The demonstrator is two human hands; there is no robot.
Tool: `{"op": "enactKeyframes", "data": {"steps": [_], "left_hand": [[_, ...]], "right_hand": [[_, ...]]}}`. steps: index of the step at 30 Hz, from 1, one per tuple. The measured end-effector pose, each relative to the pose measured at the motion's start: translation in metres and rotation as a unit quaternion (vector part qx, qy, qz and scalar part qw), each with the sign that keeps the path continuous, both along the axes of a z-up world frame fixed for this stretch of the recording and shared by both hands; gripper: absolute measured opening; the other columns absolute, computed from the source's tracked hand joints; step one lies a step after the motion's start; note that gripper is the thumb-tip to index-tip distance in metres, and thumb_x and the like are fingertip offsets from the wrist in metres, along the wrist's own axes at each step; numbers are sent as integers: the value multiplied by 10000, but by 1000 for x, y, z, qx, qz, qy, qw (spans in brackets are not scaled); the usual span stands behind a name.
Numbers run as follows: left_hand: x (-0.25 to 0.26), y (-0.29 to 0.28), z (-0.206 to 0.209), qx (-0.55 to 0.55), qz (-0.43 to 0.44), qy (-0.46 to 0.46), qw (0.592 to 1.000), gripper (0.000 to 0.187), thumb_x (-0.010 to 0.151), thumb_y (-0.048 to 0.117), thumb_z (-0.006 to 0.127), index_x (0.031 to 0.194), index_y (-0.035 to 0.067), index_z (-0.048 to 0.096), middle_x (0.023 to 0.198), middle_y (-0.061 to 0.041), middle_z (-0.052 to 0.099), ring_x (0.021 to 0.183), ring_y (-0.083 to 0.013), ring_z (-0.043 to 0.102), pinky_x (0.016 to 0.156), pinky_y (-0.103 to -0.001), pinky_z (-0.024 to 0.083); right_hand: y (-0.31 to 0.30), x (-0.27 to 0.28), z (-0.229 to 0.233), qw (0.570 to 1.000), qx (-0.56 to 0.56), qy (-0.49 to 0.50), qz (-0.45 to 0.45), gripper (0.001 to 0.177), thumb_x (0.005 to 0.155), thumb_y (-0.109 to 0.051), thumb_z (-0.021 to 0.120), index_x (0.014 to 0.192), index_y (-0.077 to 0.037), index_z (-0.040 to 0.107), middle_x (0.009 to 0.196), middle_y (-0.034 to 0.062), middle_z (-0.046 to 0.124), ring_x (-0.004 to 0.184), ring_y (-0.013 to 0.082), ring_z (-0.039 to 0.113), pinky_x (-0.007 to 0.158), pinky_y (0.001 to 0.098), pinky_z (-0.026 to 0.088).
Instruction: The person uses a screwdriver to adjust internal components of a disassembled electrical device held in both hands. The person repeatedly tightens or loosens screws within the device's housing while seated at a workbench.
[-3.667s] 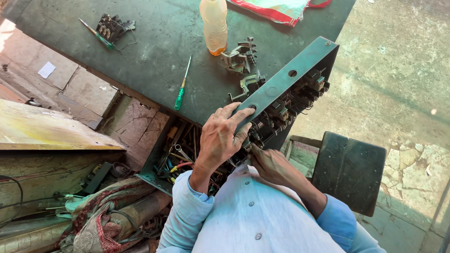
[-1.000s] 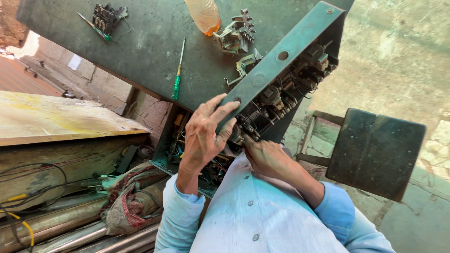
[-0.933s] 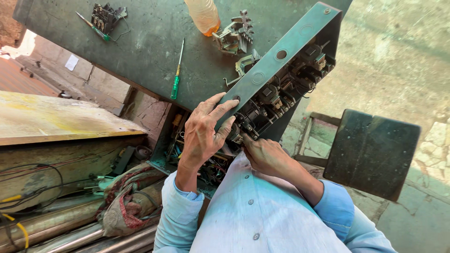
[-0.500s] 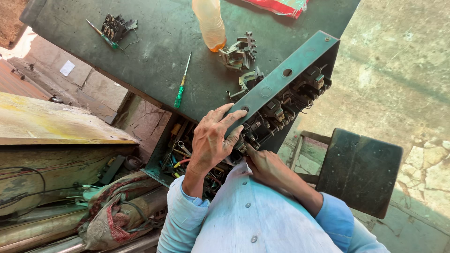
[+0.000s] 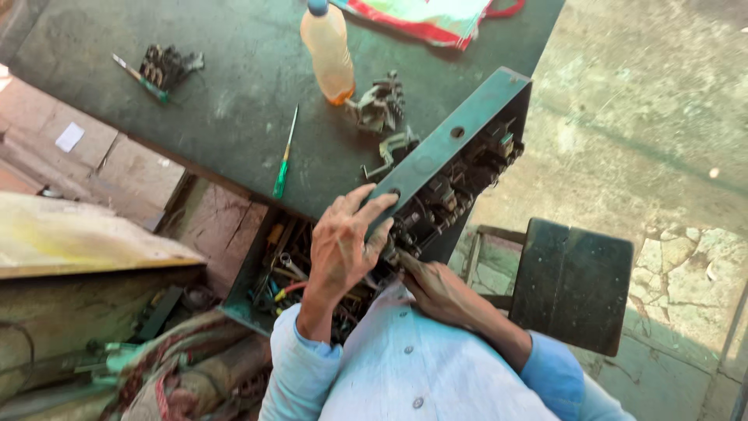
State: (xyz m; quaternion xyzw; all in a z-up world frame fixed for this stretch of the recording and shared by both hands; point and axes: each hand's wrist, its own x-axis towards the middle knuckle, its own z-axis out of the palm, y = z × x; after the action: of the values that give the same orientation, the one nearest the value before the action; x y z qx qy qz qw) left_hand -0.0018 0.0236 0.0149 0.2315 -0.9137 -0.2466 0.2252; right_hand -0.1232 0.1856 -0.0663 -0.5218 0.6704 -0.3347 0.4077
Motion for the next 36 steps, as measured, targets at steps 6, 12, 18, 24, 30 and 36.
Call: {"op": "enactKeyframes", "data": {"steps": [6,12,18,24,30,36], "left_hand": [[0,1,0,4,5,15,1000,340,921,218,712,1253,139,708,1296,-179,667,1101,-372,649,954,-464,512],[-1,2,1,2,-5,13,1000,347,911,206,711,1248,126,706,1297,-172,668,1103,-358,652,954,-457,519],[-2,6,1,-40,5,38,998,339,880,204,733,1214,143,727,1262,-168,688,1110,-360,666,959,-448,528],[1,3,0,-58,13,-13,998,354,895,228,717,1246,184,728,1288,-139,693,1138,-344,666,973,-432,528],[4,4,-18,-44,11,-71,996,417,887,285,710,1300,229,713,1345,-125,665,1179,-334,652,985,-450,523],[5,-16,-34,-31,19,-83,996,421,912,307,694,1328,244,704,1374,-128,653,1233,-330,639,1019,-457,520]], "right_hand": [[-13,3,5,995,71,69,15,260,1023,-204,530,1083,48,558,691,289,626,669,470,631,636,538,468],[-8,13,3,993,33,115,-20,256,987,-161,544,1139,45,557,704,269,659,696,458,669,631,556,487],[3,19,-13,993,28,96,-63,260,963,-151,587,1171,4,570,769,272,679,733,478,676,630,570,496],[-6,24,-25,994,26,103,-33,303,956,-172,592,1205,-6,549,763,258,663,723,474,661,594,573,494],[0,23,-14,993,51,106,-29,331,1039,-229,519,1288,-13,555,713,232,662,676,444,672,626,559,496],[24,25,14,993,-43,84,-72,514,1022,-172,529,1517,-42,484,797,229,688,729,400,677,656,503,504]]}}
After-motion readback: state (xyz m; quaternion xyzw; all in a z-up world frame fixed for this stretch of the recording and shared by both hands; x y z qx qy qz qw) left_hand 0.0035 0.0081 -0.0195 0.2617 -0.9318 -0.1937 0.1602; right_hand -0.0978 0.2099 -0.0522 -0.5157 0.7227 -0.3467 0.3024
